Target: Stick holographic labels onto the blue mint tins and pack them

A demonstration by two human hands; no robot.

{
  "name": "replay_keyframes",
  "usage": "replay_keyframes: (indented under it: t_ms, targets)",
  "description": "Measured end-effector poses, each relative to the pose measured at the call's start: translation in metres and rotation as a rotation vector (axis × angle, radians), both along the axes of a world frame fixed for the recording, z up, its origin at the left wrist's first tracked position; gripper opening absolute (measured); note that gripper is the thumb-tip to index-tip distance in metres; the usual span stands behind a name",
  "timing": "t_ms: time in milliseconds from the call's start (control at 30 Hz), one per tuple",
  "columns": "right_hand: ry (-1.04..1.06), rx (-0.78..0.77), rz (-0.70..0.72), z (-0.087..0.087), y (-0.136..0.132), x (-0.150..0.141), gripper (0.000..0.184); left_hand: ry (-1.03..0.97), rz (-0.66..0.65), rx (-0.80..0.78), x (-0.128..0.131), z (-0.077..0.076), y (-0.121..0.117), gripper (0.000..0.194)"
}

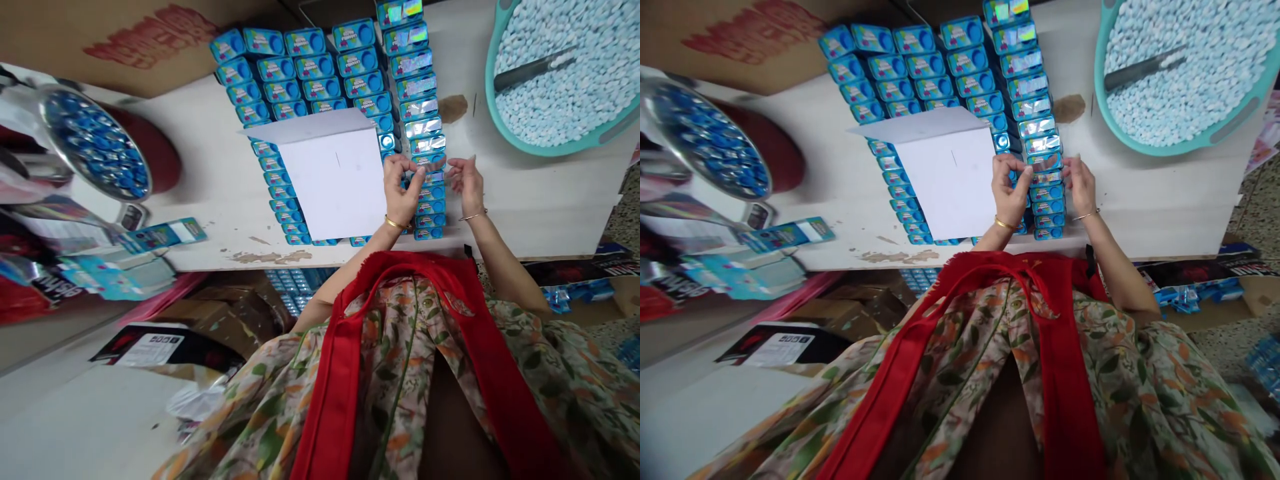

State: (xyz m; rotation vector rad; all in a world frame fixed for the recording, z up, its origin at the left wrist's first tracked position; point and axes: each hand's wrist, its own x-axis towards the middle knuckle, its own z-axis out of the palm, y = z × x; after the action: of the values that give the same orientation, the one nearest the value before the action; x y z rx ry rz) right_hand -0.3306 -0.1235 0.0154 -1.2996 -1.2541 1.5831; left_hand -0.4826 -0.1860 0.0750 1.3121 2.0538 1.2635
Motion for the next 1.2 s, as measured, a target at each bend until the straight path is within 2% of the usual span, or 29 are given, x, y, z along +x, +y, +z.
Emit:
replay_keyframes:
  t_ms: [67, 133, 333, 500, 600, 733, 833, 933, 1000, 1067, 1133, 1200]
  targets:
    - [0.064, -0.063, 0.013, 0.010, -0.004, -0.007, 0.060, -0.073, 0.020, -0.004, 0.000, -0.005, 0.004, 0.038]
    - [0.070, -0.058, -0.012, 0.012, -0.003, -0.011, 0.057, -0.105, 0.041, -0.069, -0.001, -0.012, 0.009, 0.034]
    - [-0.165, 0.211, -0.033, -0.005, 0.011, -0.006, 0.053, 0.099, 0.067, -0.386, -0.003, -0.022, 0.023, 0.018]
    - [-0.289, 0.312, 0.018, -0.019, 0.015, -0.004, 0.049, 0.203, 0.056, -0.469, 0.000, -0.026, 0.031, 0.027]
    - [-0.279, 0.292, 0.017, -0.034, 0.014, -0.010, 0.049, 0.240, 0.058, -0.510, -0.001, -0.028, 0.031, 0.027]
    - [-0.180, 0.159, -0.017, -0.057, 0.014, -0.018, 0.046, 0.251, 0.071, -0.567, -0.001, -0.033, 0.030, 0.031]
    - [-0.134, 0.148, 0.043, -0.063, 0.019, -0.016, 0.042, 0.228, 0.054, -0.573, 0.008, -0.031, 0.030, 0.029]
    - [-0.162, 0.195, 0.116, -0.059, 0.027, -0.004, 0.039, 0.272, -0.007, -0.523, 0.010, -0.011, 0.033, 0.025]
    - [-0.198, 0.231, 0.084, -0.052, 0.032, 0.005, 0.042, 0.334, -0.030, -0.446, -0.010, 0.014, 0.042, 0.023]
    - [-0.215, 0.265, -0.003, -0.044, 0.038, 0.008, 0.045, 0.431, 0.011, -0.342, -0.055, 0.044, 0.059, 0.024]
    - [-0.200, 0.295, -0.063, -0.033, 0.044, 0.001, 0.046, 0.563, 0.115, -0.245, -0.117, 0.069, 0.081, 0.029]
    - [-0.165, 0.315, -0.051, -0.020, 0.049, -0.016, 0.045, 0.642, 0.109, -0.310, -0.178, 0.083, 0.099, 0.025]
